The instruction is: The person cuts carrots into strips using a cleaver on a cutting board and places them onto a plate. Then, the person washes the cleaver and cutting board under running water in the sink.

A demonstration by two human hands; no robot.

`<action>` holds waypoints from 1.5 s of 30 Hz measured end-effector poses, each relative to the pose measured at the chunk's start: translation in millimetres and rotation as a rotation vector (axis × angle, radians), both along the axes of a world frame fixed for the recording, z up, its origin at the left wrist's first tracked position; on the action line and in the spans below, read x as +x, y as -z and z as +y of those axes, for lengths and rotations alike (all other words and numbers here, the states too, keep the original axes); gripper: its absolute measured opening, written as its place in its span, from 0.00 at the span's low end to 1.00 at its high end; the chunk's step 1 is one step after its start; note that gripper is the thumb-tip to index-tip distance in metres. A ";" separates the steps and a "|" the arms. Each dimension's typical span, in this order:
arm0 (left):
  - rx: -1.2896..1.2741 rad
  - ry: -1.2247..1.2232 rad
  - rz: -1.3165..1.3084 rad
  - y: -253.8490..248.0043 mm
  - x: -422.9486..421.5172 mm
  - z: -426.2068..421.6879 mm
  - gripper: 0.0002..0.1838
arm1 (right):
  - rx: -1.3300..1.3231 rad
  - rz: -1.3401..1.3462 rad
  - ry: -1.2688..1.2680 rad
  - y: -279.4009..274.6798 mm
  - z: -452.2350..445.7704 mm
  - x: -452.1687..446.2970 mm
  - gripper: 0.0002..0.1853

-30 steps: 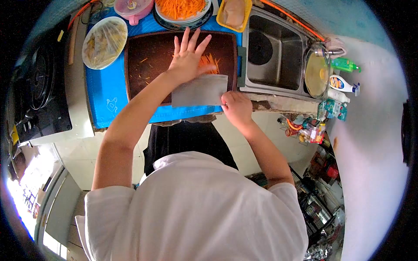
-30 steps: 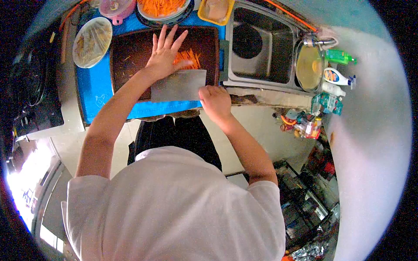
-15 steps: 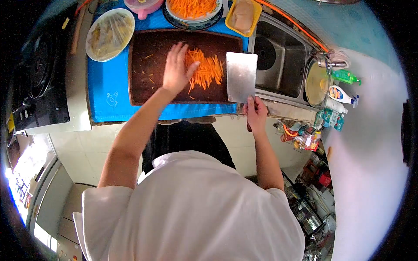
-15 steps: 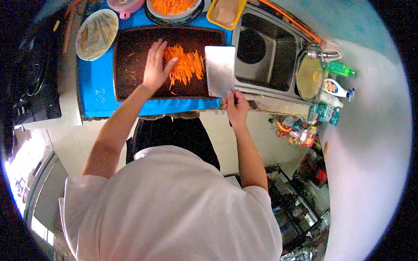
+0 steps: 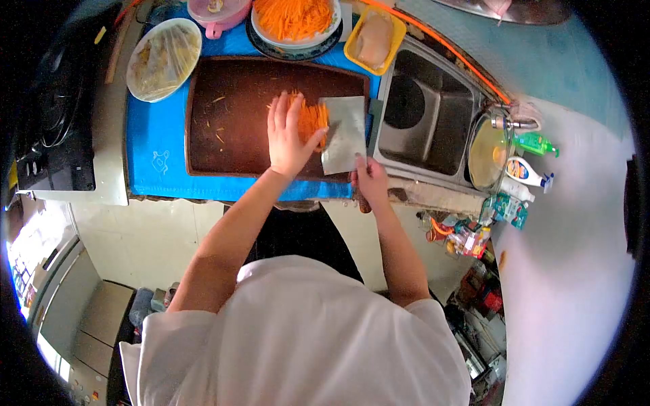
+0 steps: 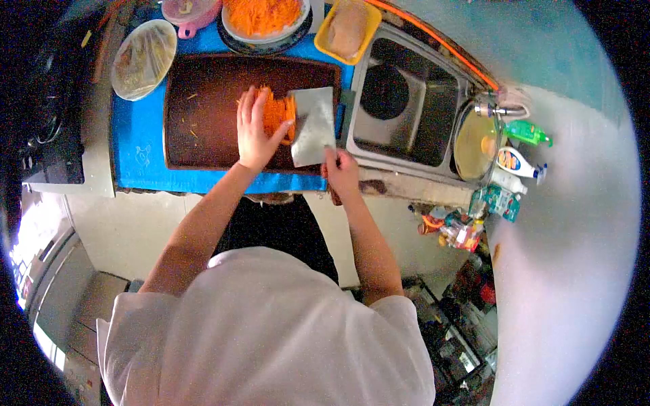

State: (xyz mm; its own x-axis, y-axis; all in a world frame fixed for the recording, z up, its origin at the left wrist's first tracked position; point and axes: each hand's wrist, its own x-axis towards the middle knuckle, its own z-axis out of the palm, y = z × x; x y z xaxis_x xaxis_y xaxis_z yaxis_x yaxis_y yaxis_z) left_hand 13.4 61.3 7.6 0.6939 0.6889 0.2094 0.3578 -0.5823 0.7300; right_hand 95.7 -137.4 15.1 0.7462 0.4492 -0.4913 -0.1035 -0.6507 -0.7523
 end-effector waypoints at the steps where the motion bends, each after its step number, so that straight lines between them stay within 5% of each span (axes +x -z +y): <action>1: -0.004 -0.011 0.004 -2.4 1.7 -1.4 0.39 | 0.030 0.025 -0.013 -2.8 8.9 -1.3 0.18; 7: 0.001 -0.090 0.016 -9.6 5.8 -6.5 0.36 | 0.022 -0.062 -0.173 3.6 52.8 -16.2 0.17; 12: 0.002 -0.145 -0.022 -4.3 4.3 -11.9 0.23 | 0.099 -0.028 -0.161 -4.9 65.0 -32.8 0.14; 19: 0.003 -0.016 -0.181 -41.6 38.8 -8.8 0.23 | 0.158 0.044 0.017 -37.4 54.9 -12.2 0.14; 25: 0.168 0.008 -0.294 -65.7 113.5 76.0 0.23 | 0.311 -0.091 0.031 -70.5 148.8 56.0 0.17; 33: 0.131 0.080 -0.316 -25.3 164.1 170.4 0.23 | 0.382 -0.043 0.086 -36.5 227.9 98.3 0.17; 45: 0.295 0.215 -0.191 -10.3 166.7 192.6 0.25 | 0.240 -0.012 0.110 -36.7 186.4 101.9 0.15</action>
State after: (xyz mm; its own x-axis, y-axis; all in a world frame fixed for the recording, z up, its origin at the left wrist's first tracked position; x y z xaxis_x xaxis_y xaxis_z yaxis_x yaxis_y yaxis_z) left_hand 180.1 254.0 18.0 0.7452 0.4237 0.5149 0.0796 -0.8232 0.5621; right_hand 197.6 49.0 51.8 0.8020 0.4676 -0.3718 -0.1543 -0.4391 -0.8851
